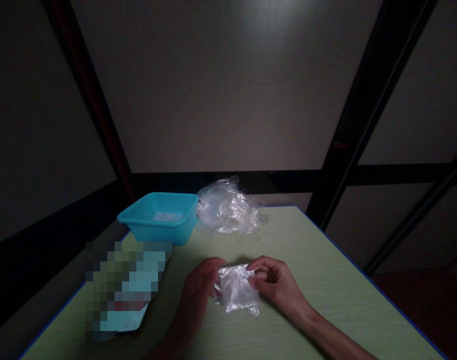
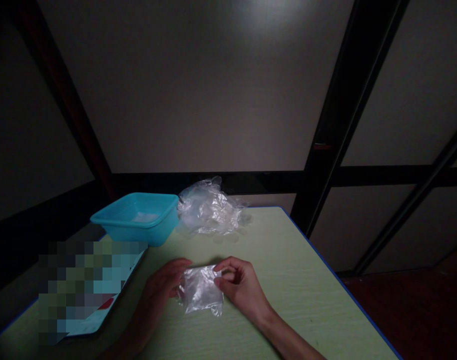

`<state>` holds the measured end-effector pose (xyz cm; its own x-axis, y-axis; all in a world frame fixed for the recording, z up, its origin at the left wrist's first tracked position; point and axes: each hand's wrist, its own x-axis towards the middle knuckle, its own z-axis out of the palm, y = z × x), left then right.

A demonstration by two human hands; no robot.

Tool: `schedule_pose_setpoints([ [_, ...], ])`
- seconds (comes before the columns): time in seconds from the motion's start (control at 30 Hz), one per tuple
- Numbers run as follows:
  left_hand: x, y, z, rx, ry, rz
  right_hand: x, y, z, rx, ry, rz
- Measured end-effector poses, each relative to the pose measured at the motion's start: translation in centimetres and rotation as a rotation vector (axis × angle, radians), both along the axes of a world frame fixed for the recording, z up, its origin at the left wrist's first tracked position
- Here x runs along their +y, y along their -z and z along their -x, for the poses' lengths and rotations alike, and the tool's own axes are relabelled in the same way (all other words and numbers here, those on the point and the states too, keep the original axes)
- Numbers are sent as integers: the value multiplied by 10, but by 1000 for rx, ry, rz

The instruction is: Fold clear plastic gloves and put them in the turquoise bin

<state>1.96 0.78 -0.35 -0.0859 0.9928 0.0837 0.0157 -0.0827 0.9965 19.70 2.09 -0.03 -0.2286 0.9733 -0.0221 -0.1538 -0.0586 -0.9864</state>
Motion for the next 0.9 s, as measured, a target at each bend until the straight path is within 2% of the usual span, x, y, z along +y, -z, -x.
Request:
schedule_pose_setpoints([
  [0.07,0,1,1,9,51,19,0,1,0,-6,4,-29],
  [0.23,0,-1,-2,189,198,-18,1,3,-4,-52,19,-52],
  [0.33,0,0,-5,243,194,-23,1,3,-5,-68,5,-61],
  [0.47,0,1,-6,255,164,33,0,1,-6,-48,-102,-41],
  [0.9,-4,-7,-7,119,208,145,-1,-1,-13,-127,-254,-6],
])
